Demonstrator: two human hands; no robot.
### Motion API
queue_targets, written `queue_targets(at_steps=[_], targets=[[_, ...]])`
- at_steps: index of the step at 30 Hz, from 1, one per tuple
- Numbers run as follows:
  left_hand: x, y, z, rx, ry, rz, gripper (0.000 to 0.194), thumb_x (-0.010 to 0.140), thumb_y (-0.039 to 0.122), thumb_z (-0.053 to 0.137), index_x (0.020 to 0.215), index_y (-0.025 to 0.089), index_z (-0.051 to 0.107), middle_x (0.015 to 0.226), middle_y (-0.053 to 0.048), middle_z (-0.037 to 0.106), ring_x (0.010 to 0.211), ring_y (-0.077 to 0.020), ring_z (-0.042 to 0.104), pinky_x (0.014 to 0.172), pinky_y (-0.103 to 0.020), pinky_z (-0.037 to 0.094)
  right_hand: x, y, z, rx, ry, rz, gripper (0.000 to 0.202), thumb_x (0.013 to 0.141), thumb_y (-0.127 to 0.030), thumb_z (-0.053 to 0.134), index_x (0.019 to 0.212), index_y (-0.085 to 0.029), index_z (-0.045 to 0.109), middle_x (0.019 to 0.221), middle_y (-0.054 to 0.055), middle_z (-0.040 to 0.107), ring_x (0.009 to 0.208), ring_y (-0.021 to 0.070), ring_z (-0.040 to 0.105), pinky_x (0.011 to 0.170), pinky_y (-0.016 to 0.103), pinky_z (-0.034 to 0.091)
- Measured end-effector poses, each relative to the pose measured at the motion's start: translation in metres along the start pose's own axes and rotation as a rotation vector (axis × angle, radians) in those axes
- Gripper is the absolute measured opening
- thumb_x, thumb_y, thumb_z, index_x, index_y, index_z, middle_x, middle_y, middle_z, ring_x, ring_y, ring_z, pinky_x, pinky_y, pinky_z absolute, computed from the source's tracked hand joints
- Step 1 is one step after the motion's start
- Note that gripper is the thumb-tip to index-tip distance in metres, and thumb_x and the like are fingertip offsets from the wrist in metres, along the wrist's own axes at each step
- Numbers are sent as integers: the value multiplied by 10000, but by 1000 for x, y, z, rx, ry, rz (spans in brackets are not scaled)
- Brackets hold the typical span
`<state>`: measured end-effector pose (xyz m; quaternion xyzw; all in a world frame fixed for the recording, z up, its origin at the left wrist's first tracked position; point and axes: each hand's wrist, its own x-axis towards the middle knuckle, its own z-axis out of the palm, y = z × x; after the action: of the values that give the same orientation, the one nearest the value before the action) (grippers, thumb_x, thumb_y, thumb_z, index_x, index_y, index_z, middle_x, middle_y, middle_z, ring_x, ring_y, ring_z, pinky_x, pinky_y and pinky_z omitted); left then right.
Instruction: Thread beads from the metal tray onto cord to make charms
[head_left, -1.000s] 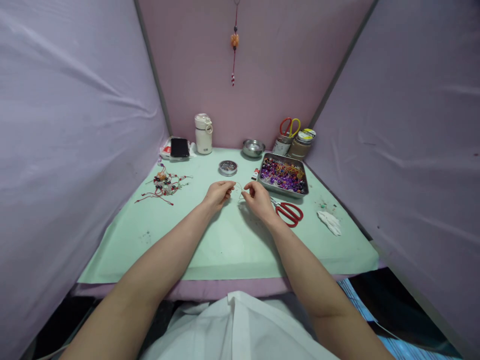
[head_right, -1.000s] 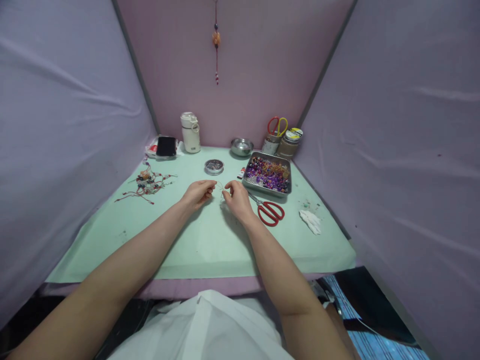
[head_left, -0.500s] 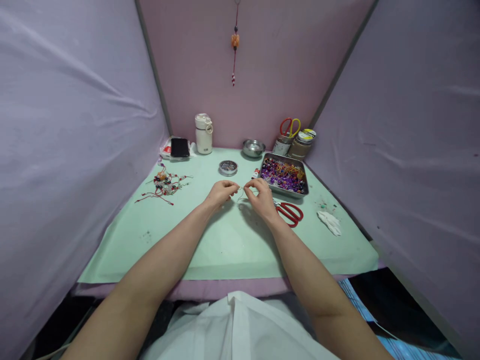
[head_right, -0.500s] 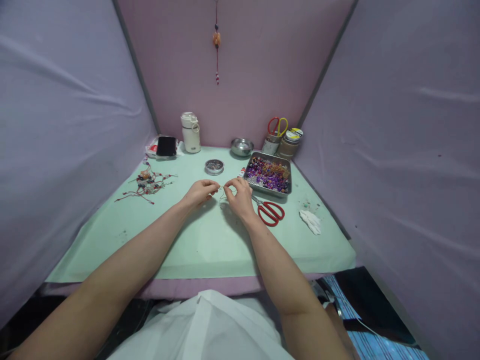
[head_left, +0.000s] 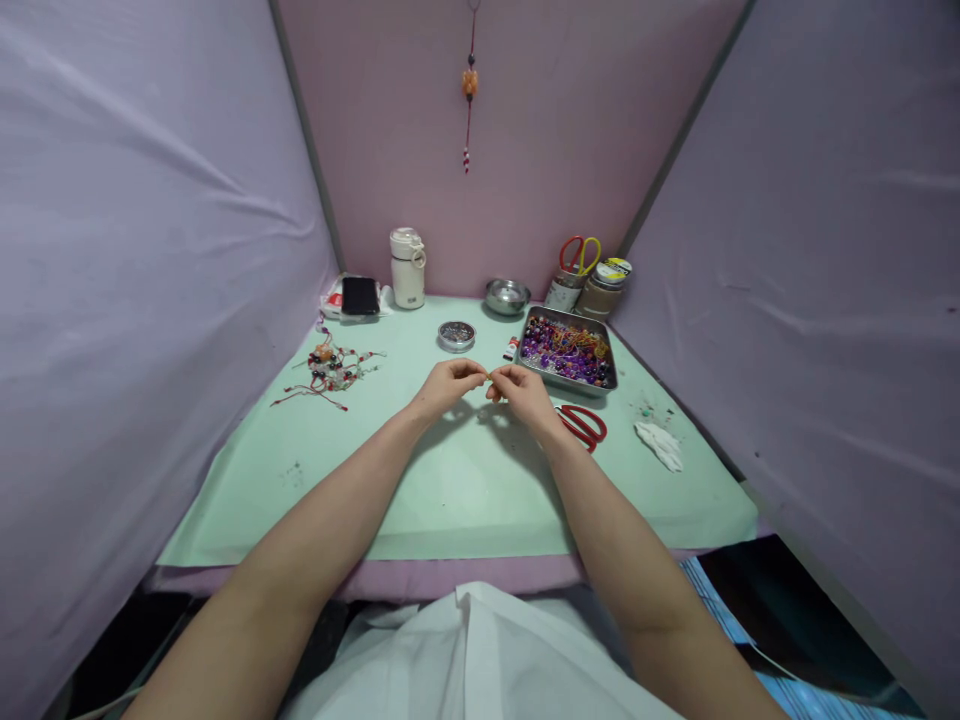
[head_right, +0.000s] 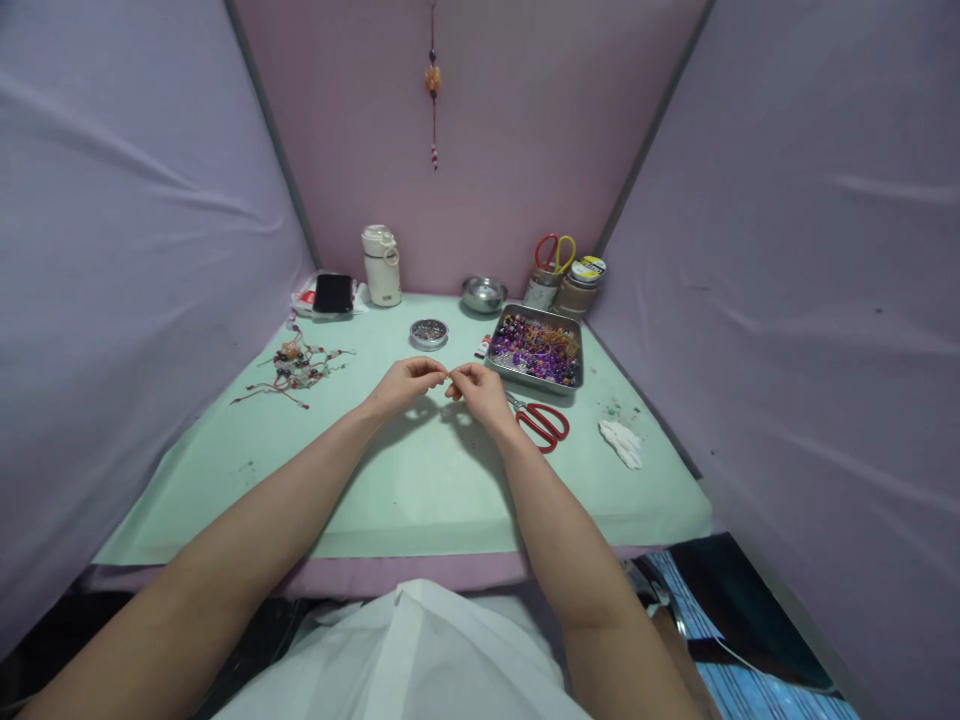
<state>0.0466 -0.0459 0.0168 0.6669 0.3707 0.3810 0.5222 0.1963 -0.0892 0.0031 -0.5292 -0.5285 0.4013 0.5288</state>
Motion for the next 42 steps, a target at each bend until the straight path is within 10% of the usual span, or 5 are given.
queue_targets(at_steps=[31, 42], targets=[[1, -5, -1, 128, -17, 141, 209, 726, 316, 605, 829, 162, 701, 863, -59, 703, 835, -178, 608, 812, -311, 445, 3, 4, -5, 123, -122, 118, 255, 707, -426, 625, 703, -172, 598, 654, 23, 622, 553, 94, 477, 513, 227, 361], [-1, 0, 0, 140, -18, 146, 228, 732, 351, 577, 813, 152, 651, 830, -46, 661, 793, -157, 574, 763, -288, 433, 1, 0, -3, 119, 13, 111, 269, 672, -420, 659, 793, -190, 588, 729, -3, 590, 661, 118, 520, 531, 224, 374]])
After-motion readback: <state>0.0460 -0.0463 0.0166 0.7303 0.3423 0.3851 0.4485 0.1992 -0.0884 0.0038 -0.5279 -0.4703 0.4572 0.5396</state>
